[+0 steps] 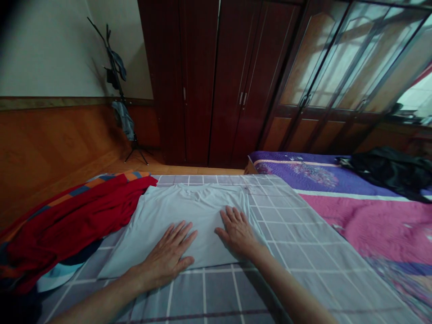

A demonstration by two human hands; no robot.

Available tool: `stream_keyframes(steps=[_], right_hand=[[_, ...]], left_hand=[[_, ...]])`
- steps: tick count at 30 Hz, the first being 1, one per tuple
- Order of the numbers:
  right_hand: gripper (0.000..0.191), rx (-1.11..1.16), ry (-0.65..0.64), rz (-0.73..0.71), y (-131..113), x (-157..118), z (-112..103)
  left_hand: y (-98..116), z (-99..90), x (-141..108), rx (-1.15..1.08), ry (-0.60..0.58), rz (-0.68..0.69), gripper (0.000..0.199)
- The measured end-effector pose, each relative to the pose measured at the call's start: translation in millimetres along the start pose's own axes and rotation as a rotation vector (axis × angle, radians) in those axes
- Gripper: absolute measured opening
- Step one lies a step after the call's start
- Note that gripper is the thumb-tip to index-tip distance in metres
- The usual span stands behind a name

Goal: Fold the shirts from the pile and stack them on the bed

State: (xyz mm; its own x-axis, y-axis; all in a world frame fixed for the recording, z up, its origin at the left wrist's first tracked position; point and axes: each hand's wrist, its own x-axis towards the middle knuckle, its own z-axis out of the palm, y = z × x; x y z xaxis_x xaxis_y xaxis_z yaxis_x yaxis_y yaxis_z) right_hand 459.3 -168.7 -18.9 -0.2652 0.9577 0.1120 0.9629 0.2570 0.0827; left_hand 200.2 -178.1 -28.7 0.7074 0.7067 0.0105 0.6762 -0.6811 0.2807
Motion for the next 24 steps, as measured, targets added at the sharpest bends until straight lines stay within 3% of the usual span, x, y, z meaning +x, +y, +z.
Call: stream_keyframes(steps=[9, 14, 19, 24], right_hand=[[0.060, 0.099, -0.046, 0.017, -34, 71, 2], [0.059, 0.141, -0.047, -0.060, -51, 102, 9], [0.061, 0.109, -0.008, 0.016, -46, 118, 16], [0.065, 0.082, -0.003, 0.056, -31, 113, 20]], left_hand=[[3, -8.4, -4, -0.051, -0.020, -0.036, 0.060], [4, -10.5, -4, -0.096, -0.037, -0.049, 0.062], [2, -10.6, -5, -0.157, -0.007, -0.029, 0.064], [1, -10.9, -7, -0.197, -0.003, -0.030, 0.065]])
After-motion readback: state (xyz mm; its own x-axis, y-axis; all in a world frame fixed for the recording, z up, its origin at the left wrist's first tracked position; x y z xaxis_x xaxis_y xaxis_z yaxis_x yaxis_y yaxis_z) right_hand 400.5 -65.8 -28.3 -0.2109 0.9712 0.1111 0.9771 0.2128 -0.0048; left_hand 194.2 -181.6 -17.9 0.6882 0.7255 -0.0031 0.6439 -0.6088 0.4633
